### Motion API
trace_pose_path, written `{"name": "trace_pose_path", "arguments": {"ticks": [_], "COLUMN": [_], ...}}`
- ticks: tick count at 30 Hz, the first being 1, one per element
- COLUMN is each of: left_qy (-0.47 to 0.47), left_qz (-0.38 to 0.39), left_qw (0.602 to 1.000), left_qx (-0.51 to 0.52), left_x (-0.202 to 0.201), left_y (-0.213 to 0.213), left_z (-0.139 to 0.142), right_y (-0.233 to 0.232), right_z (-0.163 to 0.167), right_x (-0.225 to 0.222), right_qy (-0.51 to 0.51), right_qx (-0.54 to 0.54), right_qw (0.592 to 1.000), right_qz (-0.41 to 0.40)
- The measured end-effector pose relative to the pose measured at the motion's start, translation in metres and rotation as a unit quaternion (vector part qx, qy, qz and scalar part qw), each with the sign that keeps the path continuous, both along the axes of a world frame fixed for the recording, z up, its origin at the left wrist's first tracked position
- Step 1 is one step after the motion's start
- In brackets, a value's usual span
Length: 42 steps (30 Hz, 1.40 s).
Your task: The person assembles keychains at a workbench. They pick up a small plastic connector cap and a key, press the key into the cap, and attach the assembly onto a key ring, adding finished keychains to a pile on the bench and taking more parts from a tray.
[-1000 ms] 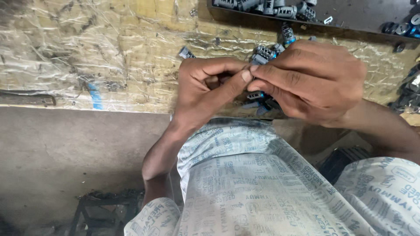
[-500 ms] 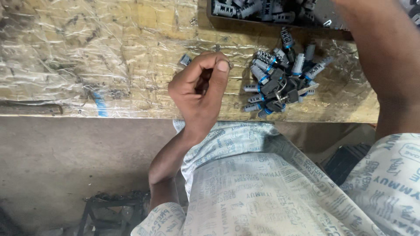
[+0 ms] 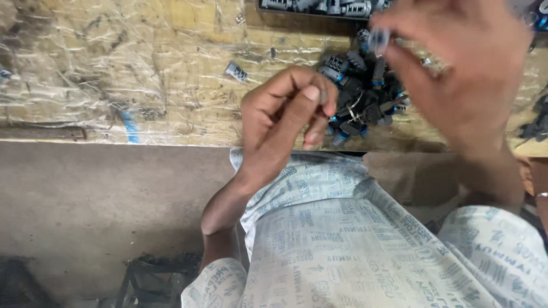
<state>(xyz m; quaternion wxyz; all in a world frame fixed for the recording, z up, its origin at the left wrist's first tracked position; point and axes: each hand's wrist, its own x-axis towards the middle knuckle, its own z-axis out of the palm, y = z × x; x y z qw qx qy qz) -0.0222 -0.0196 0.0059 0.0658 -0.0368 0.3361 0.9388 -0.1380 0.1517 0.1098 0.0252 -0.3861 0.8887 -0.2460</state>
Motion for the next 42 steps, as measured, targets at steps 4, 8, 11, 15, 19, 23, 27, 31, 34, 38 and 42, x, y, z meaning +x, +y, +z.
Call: {"name": "trace_pose_path", "arguments": {"ticks": [4,8,11,15,19,23,27,31,34,38,42], "left_qy": [-0.059,-0.106,-0.109,-0.064,0.020,0.060,0.097,0.142,0.212,0.298,0.149], "left_qz": [-0.104,-0.150,-0.144,-0.108,-0.060,-0.053,-0.040,0.020,0.132,0.139,0.060], "left_qw": [0.990,0.980,0.984,0.984,0.956,0.921,0.878,0.835,0.772,0.721,0.883], "left_qx": [0.081,0.071,0.001,-0.129,-0.285,-0.381,-0.466,-0.532,-0.585,-0.610,-0.441], "left_x": [0.005,0.008,0.012,0.019,0.027,0.028,0.031,0.032,0.027,0.031,0.036], "left_y": [0.005,0.007,0.010,0.015,0.018,0.018,0.018,0.034,0.057,0.062,0.056], "left_z": [0.015,0.020,0.017,0.016,0.024,0.030,0.033,0.035,0.037,0.048,0.044], "right_y": [0.033,0.051,0.056,0.058,0.064,0.073,0.077,0.073,0.069,0.069,0.071], "right_z": [-0.020,-0.036,-0.038,-0.038,-0.043,-0.050,-0.049,-0.049,-0.062,-0.086,-0.084], "right_x": [0.056,0.082,0.087,0.092,0.099,0.107,0.112,0.110,0.111,0.125,0.126], "right_qy": [-0.119,-0.182,-0.217,-0.169,-0.147,-0.127,-0.104,-0.070,-0.058,0.097,0.206], "right_qx": [-0.128,-0.178,-0.222,-0.226,-0.215,-0.224,-0.212,-0.201,-0.267,-0.322,-0.263], "right_qw": [0.985,0.962,0.945,0.957,0.964,0.966,0.971,0.977,0.961,0.941,0.942], "right_qz": [-0.016,-0.097,-0.099,-0.060,-0.052,-0.033,-0.028,-0.023,-0.045,-0.040,-0.008]}}
